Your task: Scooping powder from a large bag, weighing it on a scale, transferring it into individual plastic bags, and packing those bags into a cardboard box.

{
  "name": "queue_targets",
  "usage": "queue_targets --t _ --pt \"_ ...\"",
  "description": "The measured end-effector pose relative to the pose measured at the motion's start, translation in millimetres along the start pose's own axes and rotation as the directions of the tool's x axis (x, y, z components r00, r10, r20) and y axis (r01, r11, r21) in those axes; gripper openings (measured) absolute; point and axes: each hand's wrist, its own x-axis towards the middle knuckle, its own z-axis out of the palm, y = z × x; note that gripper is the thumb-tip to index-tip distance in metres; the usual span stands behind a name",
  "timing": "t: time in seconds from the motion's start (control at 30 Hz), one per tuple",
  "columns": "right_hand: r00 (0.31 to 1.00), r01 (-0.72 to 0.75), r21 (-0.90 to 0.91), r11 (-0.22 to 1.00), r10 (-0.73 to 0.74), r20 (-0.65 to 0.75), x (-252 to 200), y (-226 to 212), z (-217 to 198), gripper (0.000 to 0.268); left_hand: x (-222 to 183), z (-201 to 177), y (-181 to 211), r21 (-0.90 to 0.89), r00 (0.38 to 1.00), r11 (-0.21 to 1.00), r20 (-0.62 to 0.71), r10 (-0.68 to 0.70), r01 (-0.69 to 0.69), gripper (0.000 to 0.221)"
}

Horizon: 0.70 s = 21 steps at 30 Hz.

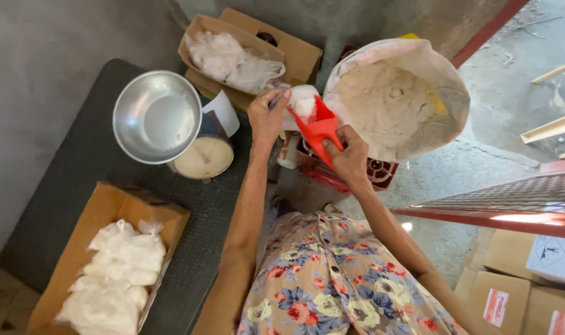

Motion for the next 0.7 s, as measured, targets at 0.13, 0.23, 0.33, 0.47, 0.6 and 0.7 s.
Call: queue_targets --t 0.13,0.23,0.33,0.47,0.6,0.7 --pt "0.994 0.082 0.041 0.996 -0.078 -0.079 -5.7 -7.3 14.5 0.023 -14.7 -7.4 -16.2 -0.036 0.997 0.999 -0.07 -0.041 0.039 0.025" --pt "0.996 0.091 0.002 0.996 -0.091 -0.013 -7.6 -11.1 22.0 0.023 -24.8 -6.2 -12.4 -0.087 0.996 0.995 -0.071 -0.057 0.051 0.025" --pt "0.99 0.117 -0.022 0.993 -0.114 0.086 -0.8 -21.7 31.0 0.023 -27.6 -22.7 5.4 -0.138 0.995 0.987 -0.04 -0.088 0.082 0.023" --pt "0.972 0.205 -0.093 0.974 -0.191 0.137 9.5 -68.9 26.2 0.023 -27.4 -66.2 10.6 -0.289 0.998 0.957 -0.052 -0.04 0.023 0.018" --pt "0.941 0.305 -0.07 0.95 -0.289 0.176 28.5 -116.6 29.5 0.021 -20.1 -135.2 45.4 -0.29 0.987 0.957 -0.155 -0.04 -0.006 0.018" --pt "0.905 0.358 0.04 0.933 -0.357 0.23 39.4 -156.5 44.5 0.025 -13.9 -188.8 76.5 -0.233 0.981 0.972 -0.19 -0.035 -0.01 0.019"
